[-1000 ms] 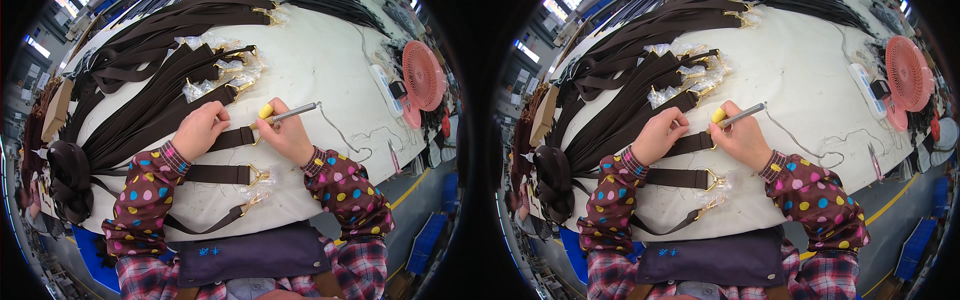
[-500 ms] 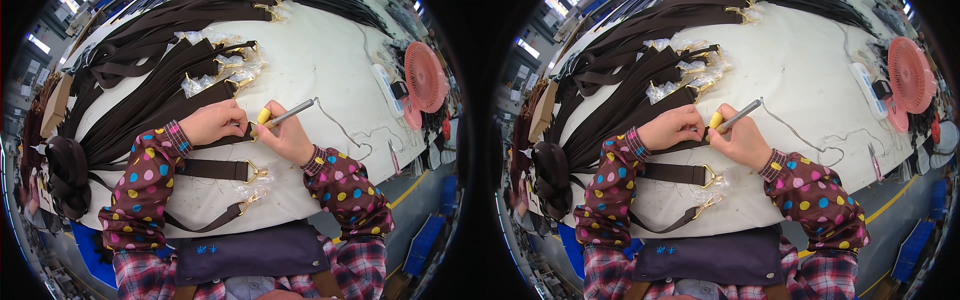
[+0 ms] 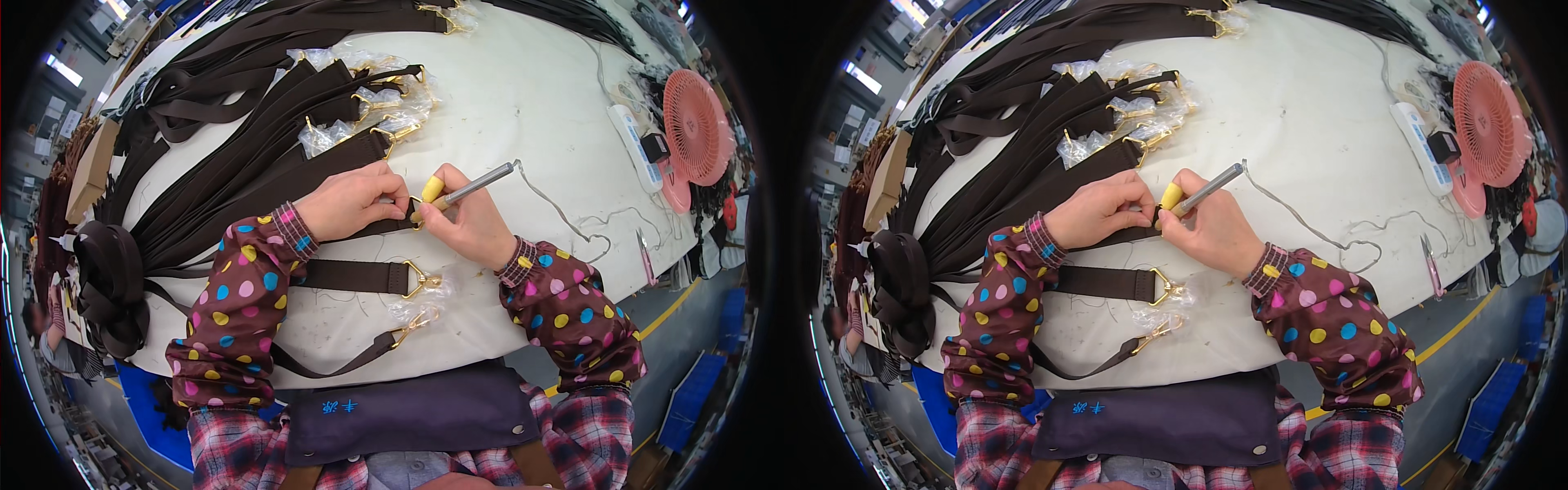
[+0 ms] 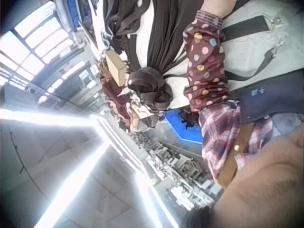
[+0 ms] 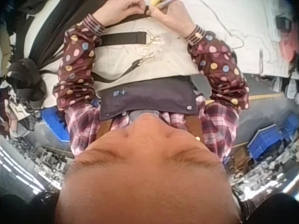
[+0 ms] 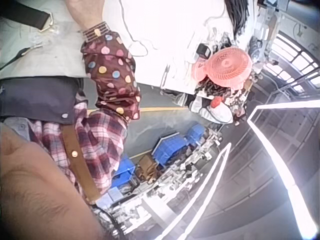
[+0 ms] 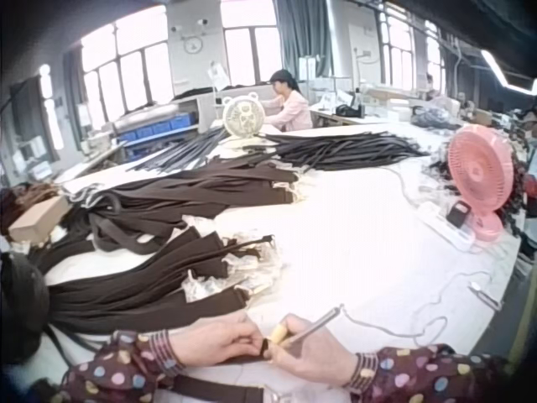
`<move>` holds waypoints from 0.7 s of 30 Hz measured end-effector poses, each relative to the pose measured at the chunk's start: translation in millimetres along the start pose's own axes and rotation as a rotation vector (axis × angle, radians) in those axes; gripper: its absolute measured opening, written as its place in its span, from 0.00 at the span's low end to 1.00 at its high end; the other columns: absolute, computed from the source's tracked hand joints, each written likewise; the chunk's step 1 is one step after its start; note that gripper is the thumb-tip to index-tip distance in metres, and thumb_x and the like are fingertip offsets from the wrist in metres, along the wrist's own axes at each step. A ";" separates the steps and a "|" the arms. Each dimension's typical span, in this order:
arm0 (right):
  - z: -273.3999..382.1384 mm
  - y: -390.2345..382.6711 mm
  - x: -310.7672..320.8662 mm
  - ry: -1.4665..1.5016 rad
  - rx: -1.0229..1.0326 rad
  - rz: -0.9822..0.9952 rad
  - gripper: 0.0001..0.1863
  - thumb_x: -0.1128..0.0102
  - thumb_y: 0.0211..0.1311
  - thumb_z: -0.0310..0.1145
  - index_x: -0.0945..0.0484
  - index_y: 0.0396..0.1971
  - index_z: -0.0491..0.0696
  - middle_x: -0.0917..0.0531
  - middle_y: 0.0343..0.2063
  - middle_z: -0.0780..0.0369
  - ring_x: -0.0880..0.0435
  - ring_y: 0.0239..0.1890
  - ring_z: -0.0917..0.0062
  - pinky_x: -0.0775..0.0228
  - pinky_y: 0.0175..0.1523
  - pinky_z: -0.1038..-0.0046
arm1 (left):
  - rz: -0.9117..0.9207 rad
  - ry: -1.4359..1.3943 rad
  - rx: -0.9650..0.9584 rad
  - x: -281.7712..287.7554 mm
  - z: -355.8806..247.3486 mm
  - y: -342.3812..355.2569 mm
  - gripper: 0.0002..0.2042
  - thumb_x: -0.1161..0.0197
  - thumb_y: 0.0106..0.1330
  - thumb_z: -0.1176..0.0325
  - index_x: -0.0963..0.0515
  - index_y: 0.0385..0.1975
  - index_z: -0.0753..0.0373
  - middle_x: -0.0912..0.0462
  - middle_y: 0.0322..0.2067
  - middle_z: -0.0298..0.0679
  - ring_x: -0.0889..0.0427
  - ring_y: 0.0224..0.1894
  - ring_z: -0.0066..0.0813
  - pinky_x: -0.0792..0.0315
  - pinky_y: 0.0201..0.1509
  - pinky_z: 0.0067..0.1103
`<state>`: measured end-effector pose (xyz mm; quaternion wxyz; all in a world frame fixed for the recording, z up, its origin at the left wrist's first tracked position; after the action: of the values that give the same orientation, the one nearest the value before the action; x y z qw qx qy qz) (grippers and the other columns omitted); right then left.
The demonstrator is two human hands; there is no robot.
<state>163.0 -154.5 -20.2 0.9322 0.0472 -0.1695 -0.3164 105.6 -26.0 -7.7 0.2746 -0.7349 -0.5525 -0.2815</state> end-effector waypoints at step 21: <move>3.7 6.9 0.0 -0.049 -0.037 -0.028 0.08 0.40 0.63 0.29 0.31 0.34 0.45 0.29 0.24 0.70 0.34 0.24 0.92 0.41 0.28 0.85 | -0.099 -0.239 0.157 6.3 17.0 -3.1 0.05 0.41 0.66 0.71 0.28 0.36 0.64 0.26 0.34 0.39 0.24 0.36 0.28 0.29 0.43 0.23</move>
<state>165.6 -149.0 -15.4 0.9240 0.0246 -0.1855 -0.3334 106.0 -9.0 -14.7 0.2493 -0.7114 -0.6370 -0.1613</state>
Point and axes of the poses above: each hand's wrist, its own y-axis towards the middle knuckle, its own x-axis out of the back of the hand, z = x × y, the point moved 7 cm from there along y, towards the middle knuckle
